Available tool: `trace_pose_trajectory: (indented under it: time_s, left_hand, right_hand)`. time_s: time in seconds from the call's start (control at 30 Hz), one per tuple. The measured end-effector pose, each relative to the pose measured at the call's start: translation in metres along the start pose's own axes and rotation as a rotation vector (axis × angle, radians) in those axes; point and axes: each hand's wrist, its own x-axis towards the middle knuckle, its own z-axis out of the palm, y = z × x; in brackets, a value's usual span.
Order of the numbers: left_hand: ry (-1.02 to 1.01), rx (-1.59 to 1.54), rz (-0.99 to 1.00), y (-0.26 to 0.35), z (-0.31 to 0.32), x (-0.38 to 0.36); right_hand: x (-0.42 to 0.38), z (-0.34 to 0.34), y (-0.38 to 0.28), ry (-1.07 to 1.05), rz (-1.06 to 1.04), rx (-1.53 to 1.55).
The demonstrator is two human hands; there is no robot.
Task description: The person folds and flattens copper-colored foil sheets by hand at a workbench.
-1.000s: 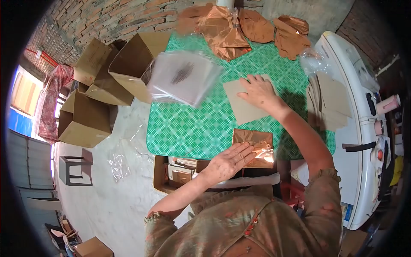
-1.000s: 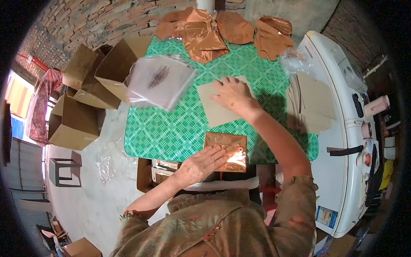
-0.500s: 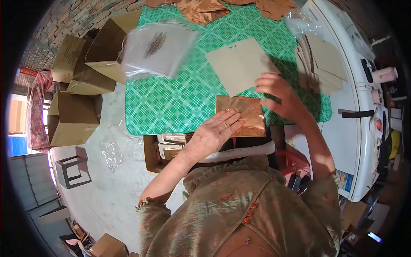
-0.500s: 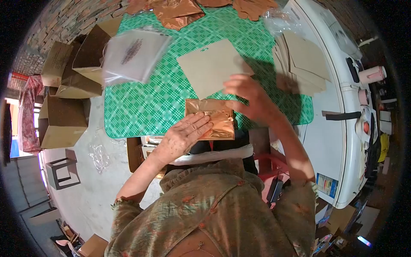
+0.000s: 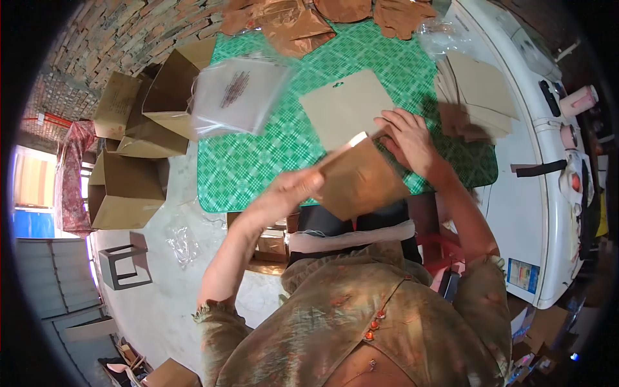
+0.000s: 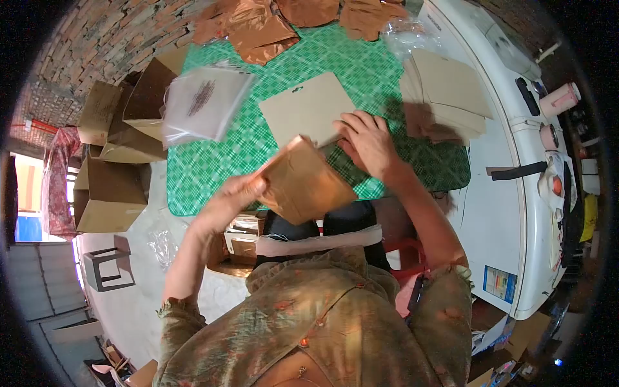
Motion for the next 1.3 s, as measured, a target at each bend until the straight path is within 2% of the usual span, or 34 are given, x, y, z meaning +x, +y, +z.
trace_pose_trajectory:
  time_s: [0.1,0.13,0.23,0.33,0.43,0.47,0.57,0.67,0.77,0.87,1.17,1.3]
  left_hand:
    - [0.071,-0.228,-0.118,0.012,-0.014,0.017]
    - [0.094,-0.272,-0.149,0.015,-0.018,0.024]
    - [0.157,-0.351,-0.217,0.015,-0.026,0.049]
    - [0.061,-0.329,-0.258,0.006,-0.044,0.075]
    - [0.048,-0.301,-0.279,0.008,-0.039,0.094]
    - [0.038,-0.264,-0.289,0.007,-0.04,0.1]
    - [-0.036,-0.257,-0.285,0.02,-0.037,0.112]
    - [-0.106,-0.287,-0.284,0.041,-0.034,0.123]
    - [-0.091,-0.251,-0.289,0.017,-0.054,0.148]
    - [-0.078,-0.25,-0.274,0.024,-0.051,0.152]
    - [0.008,-0.301,-0.19,0.014,-0.058,0.136]
    - [0.056,-0.269,-0.184,0.003,-0.056,0.127]
  right_hand:
    - [-0.02,0.001,-0.023,-0.029,0.009,-0.073]
    - [-0.024,-0.003,-0.034,-0.112,0.027,-0.099]
    - [-0.029,-0.019,-0.042,-0.186,0.026,-0.147]
    - [-0.025,-0.019,-0.024,0.023,0.136,0.047]
    - [-0.004,-0.021,-0.004,0.174,0.316,0.579]
    - [0.004,-0.02,-0.001,0.161,0.399,0.807]
    - [0.034,-0.043,-0.002,-0.042,0.558,1.161]
    - [0.058,-0.036,0.002,-0.129,0.492,1.111]
    - [0.07,-0.011,0.02,-0.192,0.548,1.098]
    - [0.077,-0.004,0.041,-0.326,0.573,1.169]
    - [0.086,0.015,0.05,-0.324,0.63,1.181]
    - [0.093,0.017,0.042,-0.332,0.675,1.079]
